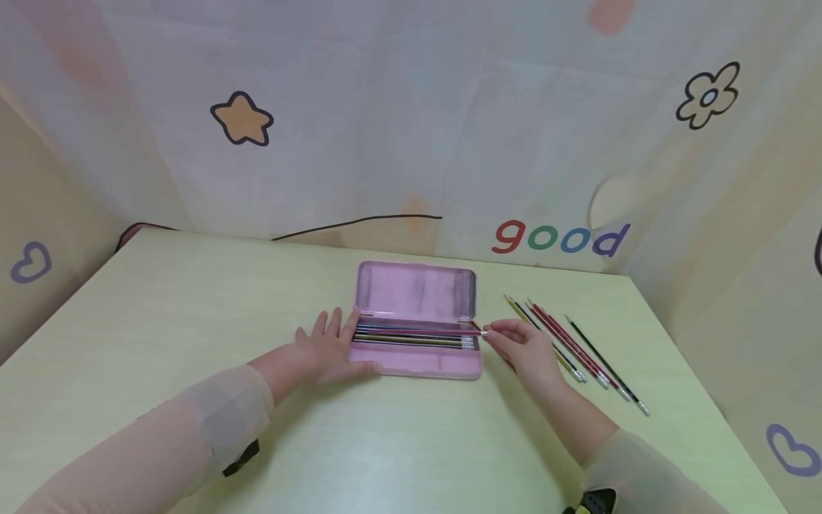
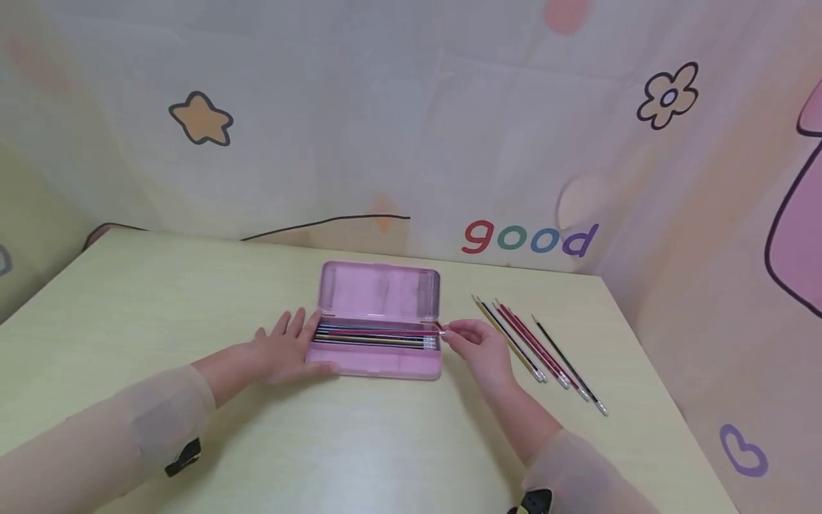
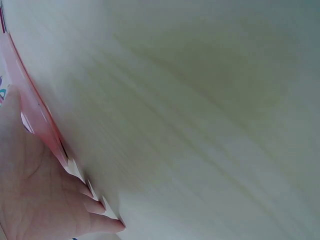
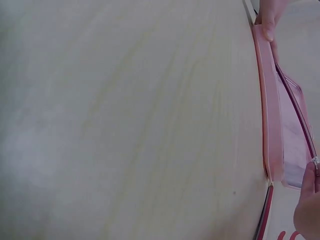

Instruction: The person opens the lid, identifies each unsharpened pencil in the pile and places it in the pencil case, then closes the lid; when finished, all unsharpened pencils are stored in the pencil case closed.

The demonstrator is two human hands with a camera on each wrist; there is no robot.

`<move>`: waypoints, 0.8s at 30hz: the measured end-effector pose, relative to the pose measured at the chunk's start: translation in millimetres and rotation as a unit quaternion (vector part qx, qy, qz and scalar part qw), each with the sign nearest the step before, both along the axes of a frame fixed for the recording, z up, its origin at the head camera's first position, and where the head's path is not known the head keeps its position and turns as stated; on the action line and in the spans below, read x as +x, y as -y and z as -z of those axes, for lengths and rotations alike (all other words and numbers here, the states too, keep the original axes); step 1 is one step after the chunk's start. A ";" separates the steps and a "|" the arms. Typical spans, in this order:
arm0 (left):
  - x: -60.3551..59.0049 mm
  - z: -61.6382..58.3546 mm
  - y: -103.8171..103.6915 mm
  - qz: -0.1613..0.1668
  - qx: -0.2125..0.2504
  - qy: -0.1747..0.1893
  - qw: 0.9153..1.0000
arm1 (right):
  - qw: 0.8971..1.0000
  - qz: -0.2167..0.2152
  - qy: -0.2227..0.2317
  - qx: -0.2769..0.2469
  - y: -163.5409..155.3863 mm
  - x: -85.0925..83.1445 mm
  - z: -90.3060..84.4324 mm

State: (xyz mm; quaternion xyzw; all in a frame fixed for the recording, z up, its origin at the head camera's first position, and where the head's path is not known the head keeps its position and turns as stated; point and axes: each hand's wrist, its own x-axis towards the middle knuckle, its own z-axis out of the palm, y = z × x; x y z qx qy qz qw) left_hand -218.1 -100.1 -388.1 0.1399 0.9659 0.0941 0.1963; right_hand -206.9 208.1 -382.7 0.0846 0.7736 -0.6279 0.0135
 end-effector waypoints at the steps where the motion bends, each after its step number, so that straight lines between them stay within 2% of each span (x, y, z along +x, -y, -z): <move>1: -0.3 0.5 -0.4 0.000 0.001 0.001 1.000 | 1.000 -0.004 0.001 -0.006 1.9 -1.1 1.1; 9: -2.0 1.7 -0.7 -0.005 -0.008 0.005 1.000 | 1.000 -0.006 -0.002 -0.009 13.9 -5.6 1.3; 18: -2.2 -2.8 -0.2 -0.001 -0.004 0.007 1.000 | 1.000 -0.011 0.008 0.002 20.6 -6.6 3.6; 24: -2.0 3.1 0.3 0.000 0.001 0.002 1.000 | 0.999 -0.032 0.009 0.017 21.6 -5.4 6.5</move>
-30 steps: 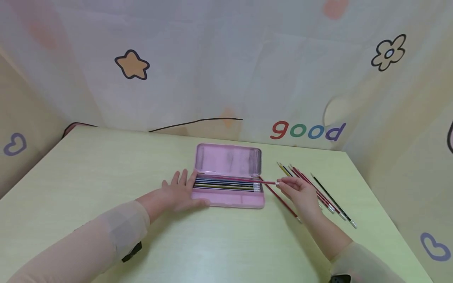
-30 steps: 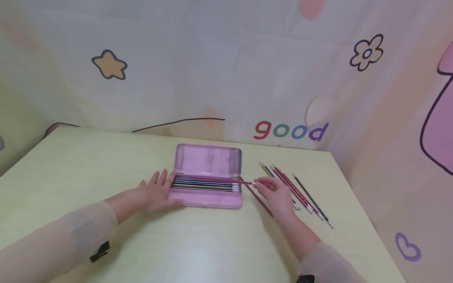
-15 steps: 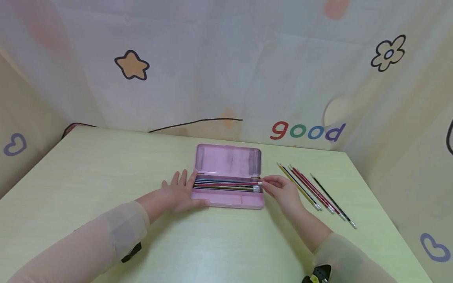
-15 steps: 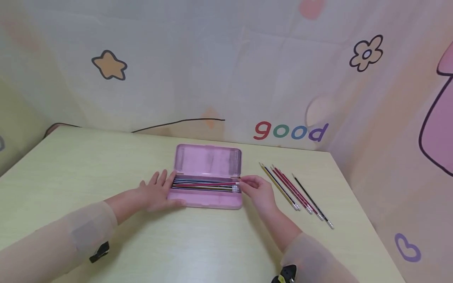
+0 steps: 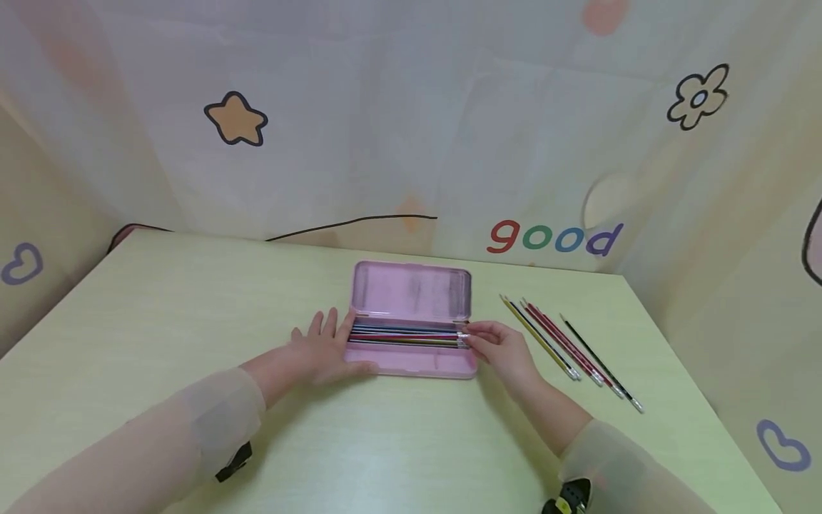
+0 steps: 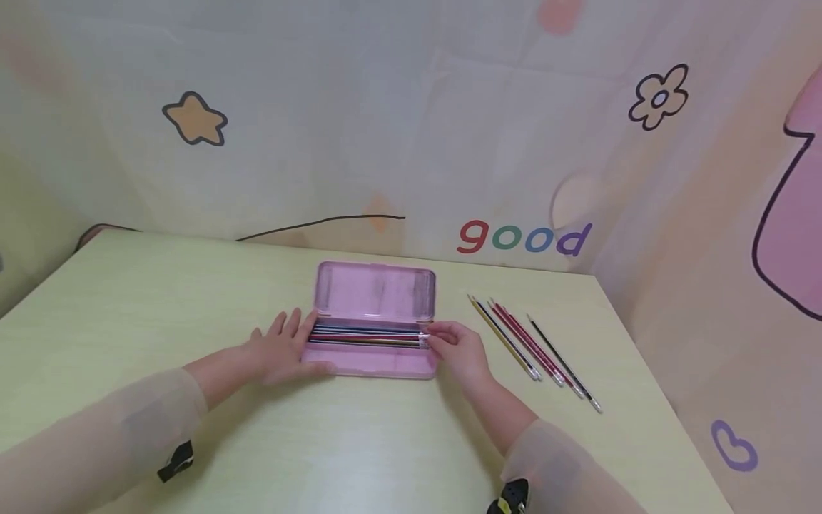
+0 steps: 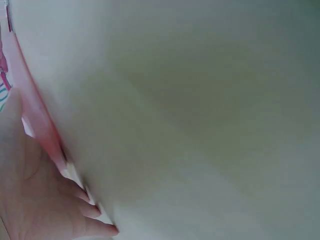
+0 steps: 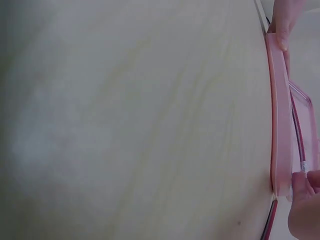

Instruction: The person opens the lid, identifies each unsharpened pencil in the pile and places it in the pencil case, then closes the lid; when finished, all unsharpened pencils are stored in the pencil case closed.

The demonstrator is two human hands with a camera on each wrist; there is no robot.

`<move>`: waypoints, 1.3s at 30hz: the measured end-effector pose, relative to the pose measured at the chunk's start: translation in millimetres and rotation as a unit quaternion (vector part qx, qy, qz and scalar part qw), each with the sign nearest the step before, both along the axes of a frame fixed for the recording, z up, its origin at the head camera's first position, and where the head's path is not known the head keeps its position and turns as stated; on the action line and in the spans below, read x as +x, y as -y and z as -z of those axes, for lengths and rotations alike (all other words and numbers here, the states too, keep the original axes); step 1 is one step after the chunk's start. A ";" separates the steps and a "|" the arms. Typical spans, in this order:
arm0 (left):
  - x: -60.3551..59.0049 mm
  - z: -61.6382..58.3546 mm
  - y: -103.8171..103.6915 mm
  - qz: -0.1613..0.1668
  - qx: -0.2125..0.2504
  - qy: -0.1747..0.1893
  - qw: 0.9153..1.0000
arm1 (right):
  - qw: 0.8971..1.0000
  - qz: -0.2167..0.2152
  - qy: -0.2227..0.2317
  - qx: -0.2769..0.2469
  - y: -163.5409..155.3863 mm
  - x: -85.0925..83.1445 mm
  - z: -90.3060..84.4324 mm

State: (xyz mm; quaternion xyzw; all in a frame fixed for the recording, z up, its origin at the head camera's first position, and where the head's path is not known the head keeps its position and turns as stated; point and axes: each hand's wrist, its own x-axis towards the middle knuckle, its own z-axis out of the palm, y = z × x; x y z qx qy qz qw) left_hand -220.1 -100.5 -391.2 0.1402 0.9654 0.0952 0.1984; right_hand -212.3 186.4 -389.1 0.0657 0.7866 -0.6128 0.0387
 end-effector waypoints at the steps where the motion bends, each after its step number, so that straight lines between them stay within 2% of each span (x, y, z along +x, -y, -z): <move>1: 0.3 1.2 0.6 0.001 0.005 -0.005 1.000 | 1.000 -0.004 0.000 0.006 -0.1 0.3 0.1; 8: 0.2 3.1 7.0 0.016 0.030 -0.018 0.999 | 0.999 -0.034 -0.010 0.024 -3.2 5.2 -3.4; 13: -1.2 -2.1 12.2 0.020 0.076 -0.016 0.997 | 0.998 -0.049 -0.007 0.027 -9.0 13.7 -5.3; 15: -4.5 -4.0 13.2 0.017 0.109 -0.017 0.994 | 0.998 -0.052 -0.006 0.029 -12.1 18.6 -6.1; 17: -10.6 -5.6 13.7 0.002 0.171 -0.017 0.985 | 0.998 -0.059 -0.004 0.026 -15.4 23.8 -7.4; 19: -18.3 -9.6 13.2 -0.031 0.241 -0.008 0.970 | 0.998 -0.065 -0.001 0.023 -18.8 28.6 -9.4; 20: -22.6 -12.3 12.8 -0.050 0.282 -0.003 0.958 | 0.997 -0.070 0.001 0.023 -20.4 30.9 -10.6; 22: -31.9 -19.1 11.3 -0.089 0.362 0.006 0.928 | 0.996 -0.081 0.008 0.024 -23.6 35.1 -12.8; 24: -40.9 -25.3 9.9 -0.117 0.417 0.017 0.901 | 0.996 -0.089 0.020 0.019 -26.5 38.8 -13.9; 27: -52.4 -31.5 7.1 -0.127 0.490 0.034 0.861 | 0.994 -0.098 0.041 -0.016 -30.1 43.7 -12.7; 29: -55.5 -34.1 6.7 -0.126 0.522 0.049 0.842 | 0.992 -0.103 0.058 -0.042 -29.6 46.3 -11.2; 31: -54.4 -37.0 6.1 -0.129 0.544 0.061 0.827 | 0.990 -0.109 0.067 -0.059 -28.0 47.5 -9.5; 32: -53.6 -38.0 6.0 -0.130 0.551 0.065 0.822 | 0.989 -0.112 0.069 -0.063 -27.2 47.6 -9.2; 35: -51.0 -41.1 5.5 -0.130 0.559 0.074 0.815 | 0.989 -0.113 0.075 -0.063 -25.6 47.1 -9.4; 39: -49.3 -42.5 6.8 -0.126 0.588 0.089 0.794 | 0.989 -0.107 0.074 -0.072 -26.3 46.9 -10.3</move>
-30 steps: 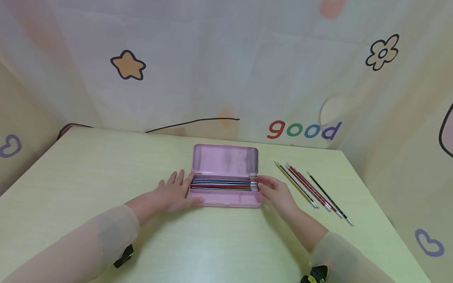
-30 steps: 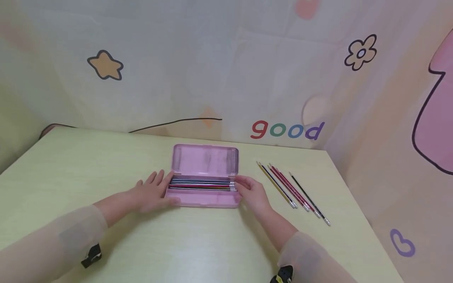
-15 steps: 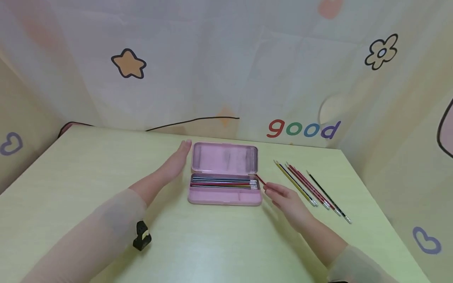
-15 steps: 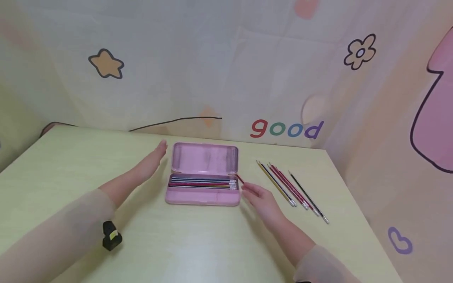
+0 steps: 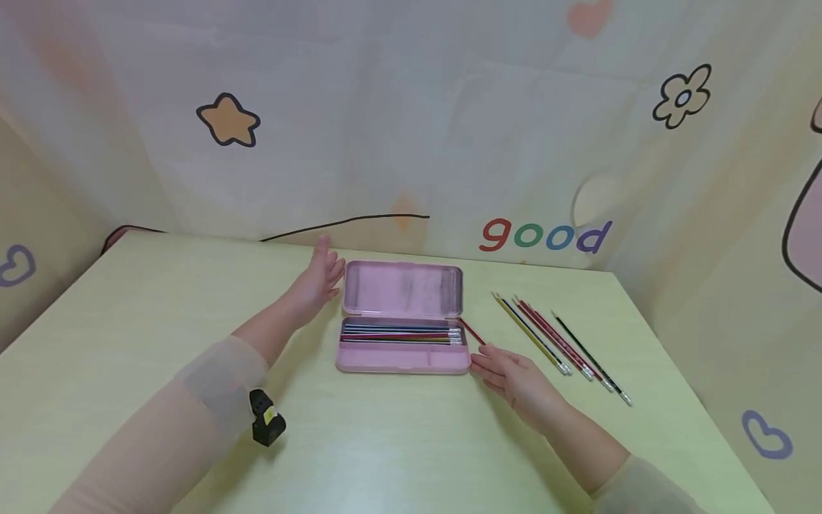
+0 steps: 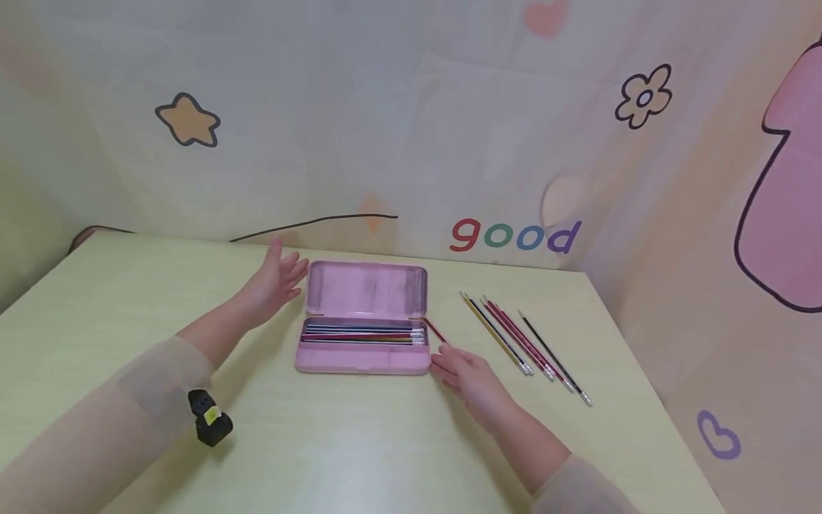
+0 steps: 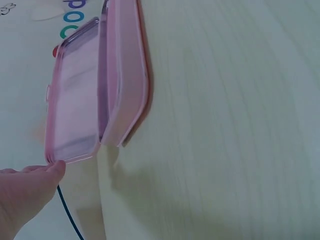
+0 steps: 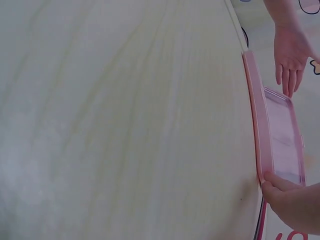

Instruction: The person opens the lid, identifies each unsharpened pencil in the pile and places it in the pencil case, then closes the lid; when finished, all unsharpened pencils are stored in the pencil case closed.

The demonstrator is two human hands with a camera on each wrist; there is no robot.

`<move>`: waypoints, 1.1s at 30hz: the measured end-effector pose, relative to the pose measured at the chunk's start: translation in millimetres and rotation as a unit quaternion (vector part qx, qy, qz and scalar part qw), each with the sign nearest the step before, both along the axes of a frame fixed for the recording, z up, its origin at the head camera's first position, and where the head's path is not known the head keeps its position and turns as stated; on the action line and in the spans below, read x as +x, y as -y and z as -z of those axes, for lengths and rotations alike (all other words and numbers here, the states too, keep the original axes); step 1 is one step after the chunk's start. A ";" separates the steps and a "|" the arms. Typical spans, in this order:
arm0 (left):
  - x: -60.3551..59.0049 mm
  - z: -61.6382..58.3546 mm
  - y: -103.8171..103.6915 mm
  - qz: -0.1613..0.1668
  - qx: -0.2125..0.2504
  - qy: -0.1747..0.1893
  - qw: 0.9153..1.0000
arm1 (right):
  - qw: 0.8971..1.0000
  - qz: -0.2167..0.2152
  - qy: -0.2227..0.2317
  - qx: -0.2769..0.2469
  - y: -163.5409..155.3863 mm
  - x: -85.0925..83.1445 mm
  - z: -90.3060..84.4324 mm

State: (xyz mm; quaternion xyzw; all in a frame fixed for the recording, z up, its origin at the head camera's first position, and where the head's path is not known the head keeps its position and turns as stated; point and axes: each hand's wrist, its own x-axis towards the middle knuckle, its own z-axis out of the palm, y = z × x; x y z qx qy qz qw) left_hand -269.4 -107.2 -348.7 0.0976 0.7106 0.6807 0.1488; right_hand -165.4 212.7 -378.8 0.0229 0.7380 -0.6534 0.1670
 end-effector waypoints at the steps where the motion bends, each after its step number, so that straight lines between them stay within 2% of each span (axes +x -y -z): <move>1: 1.7 -0.3 1.2 0.002 0.012 0.001 1.000 | 1.000 0.002 0.000 -0.004 0.4 -0.2 0.4; 6: 16.6 -1.2 11.1 0.019 0.061 0.009 0.998 | 1.000 0.008 0.004 -0.021 2.1 -0.4 2.1; 11: 33.6 -3.7 17.7 0.051 0.065 -0.005 0.997 | 0.999 0.011 0.009 -0.041 0.3 0.2 2.9; 16: 51.8 -5.2 25.2 0.093 -0.006 -0.044 0.995 | 0.999 0.000 0.018 -0.047 -3.8 0.9 1.9; 23: 77.4 0.6 41.5 0.136 -0.105 -0.072 0.983 | 0.998 -0.047 0.023 -0.024 -13.4 0.5 -0.4; 26: 85.5 1.5 43.5 0.150 -0.158 -0.077 0.973 | 0.998 -0.058 0.022 -0.019 -17.7 0.6 -0.7; 29: 92.9 1.3 42.1 0.150 -0.234 -0.101 0.955 | 0.998 -0.064 0.009 -0.006 -19.8 0.6 -0.4; 31: 98.4 1.0 39.8 0.143 -0.297 -0.129 0.935 | 0.997 -0.060 -0.030 0.032 -18.8 1.1 -0.9; 33: 102.4 2.0 36.1 0.133 -0.365 -0.170 0.906 | 0.990 -0.057 -0.086 0.100 -15.8 2.0 -1.9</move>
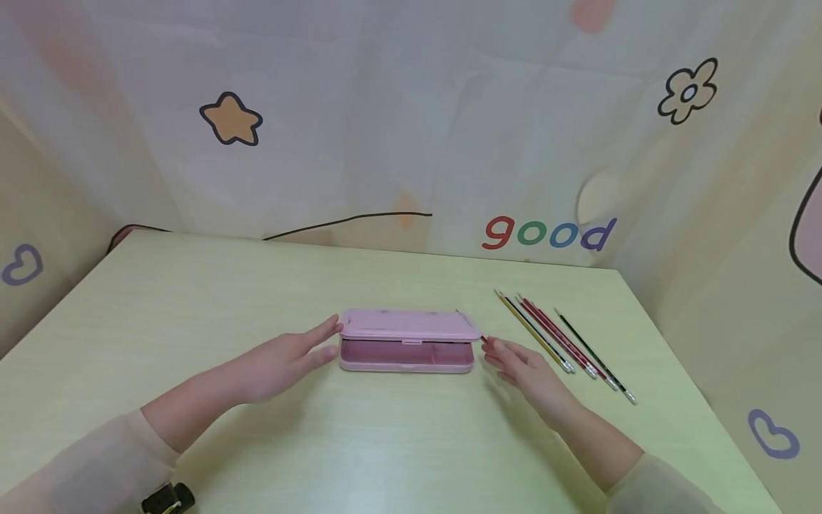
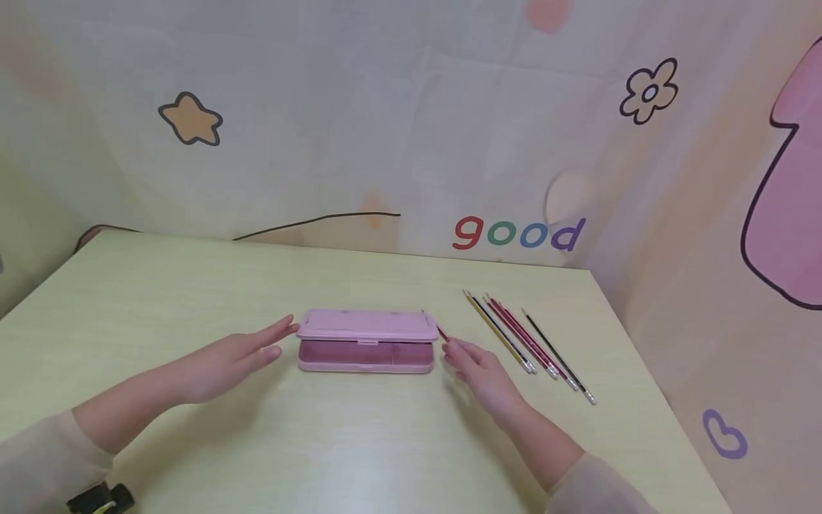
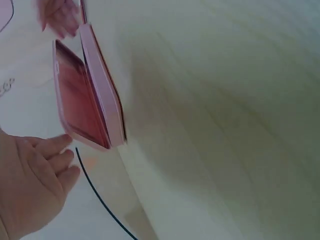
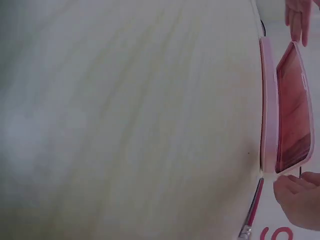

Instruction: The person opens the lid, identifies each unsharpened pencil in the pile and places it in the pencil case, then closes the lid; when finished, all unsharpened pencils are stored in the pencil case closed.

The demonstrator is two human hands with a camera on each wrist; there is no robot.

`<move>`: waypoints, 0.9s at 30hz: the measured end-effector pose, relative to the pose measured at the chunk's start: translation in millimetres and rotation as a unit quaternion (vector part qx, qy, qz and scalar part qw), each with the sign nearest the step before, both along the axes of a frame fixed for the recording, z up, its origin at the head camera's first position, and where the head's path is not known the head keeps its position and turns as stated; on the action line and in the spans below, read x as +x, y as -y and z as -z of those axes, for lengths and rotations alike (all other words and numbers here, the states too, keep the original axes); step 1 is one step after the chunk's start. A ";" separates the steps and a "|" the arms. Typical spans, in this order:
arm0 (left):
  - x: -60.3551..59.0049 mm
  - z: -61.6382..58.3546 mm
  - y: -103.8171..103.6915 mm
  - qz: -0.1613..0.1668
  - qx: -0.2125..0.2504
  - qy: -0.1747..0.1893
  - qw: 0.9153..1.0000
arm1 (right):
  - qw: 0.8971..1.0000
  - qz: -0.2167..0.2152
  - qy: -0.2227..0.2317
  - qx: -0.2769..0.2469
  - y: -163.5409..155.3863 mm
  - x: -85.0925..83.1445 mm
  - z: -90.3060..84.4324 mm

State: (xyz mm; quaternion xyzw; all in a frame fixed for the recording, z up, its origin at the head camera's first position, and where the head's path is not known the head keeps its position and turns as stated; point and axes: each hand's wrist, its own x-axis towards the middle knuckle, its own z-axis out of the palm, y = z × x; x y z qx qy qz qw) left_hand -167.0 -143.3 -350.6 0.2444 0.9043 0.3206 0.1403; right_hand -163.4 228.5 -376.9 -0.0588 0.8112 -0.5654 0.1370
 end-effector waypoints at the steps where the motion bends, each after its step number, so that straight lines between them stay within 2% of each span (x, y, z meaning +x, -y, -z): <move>1: 1.6 0.7 -1.9 0.001 -0.031 -0.026 0.999 | 0.999 -0.001 -0.032 0.040 2.5 0.8 -0.8; 2: 2.7 1.8 -4.1 0.002 -0.058 -0.051 0.997 | 0.994 -0.006 -0.063 0.084 5.4 1.9 -1.9; 4: 4.3 4.5 -8.8 0.013 -0.101 -0.095 0.990 | 0.980 -0.033 -0.113 0.163 12.2 3.9 -4.2; 7: 4.2 9.9 -16.5 0.045 -0.139 -0.165 0.975 | 0.949 -0.099 -0.167 0.249 22.2 6.3 -5.5; 9: 3.6 13.3 -21.1 0.061 -0.160 -0.199 0.965 | 0.926 -0.133 -0.197 0.294 27.2 7.2 -4.5; 11: 2.8 16.2 -25.6 0.068 -0.183 -0.211 0.958 | 0.906 -0.155 -0.221 0.326 30.2 8.0 -2.2; 14: 2.8 19.1 -30.1 0.076 -0.217 -0.190 0.955 | 0.887 -0.175 -0.232 0.360 32.4 9.4 0.7; 17: 4.8 20.9 -32.6 0.082 -0.238 -0.147 0.956 | 0.881 -0.191 -0.229 0.367 33.8 11.0 0.5; 20: 7.0 23.4 -33.8 0.083 -0.250 -0.128 0.956 | 0.879 -0.200 -0.228 0.368 34.5 11.5 -2.8; 27: 10.0 24.3 -38.0 0.078 -0.268 -0.138 0.950 | 0.874 -0.207 -0.217 0.382 34.2 10.2 -5.6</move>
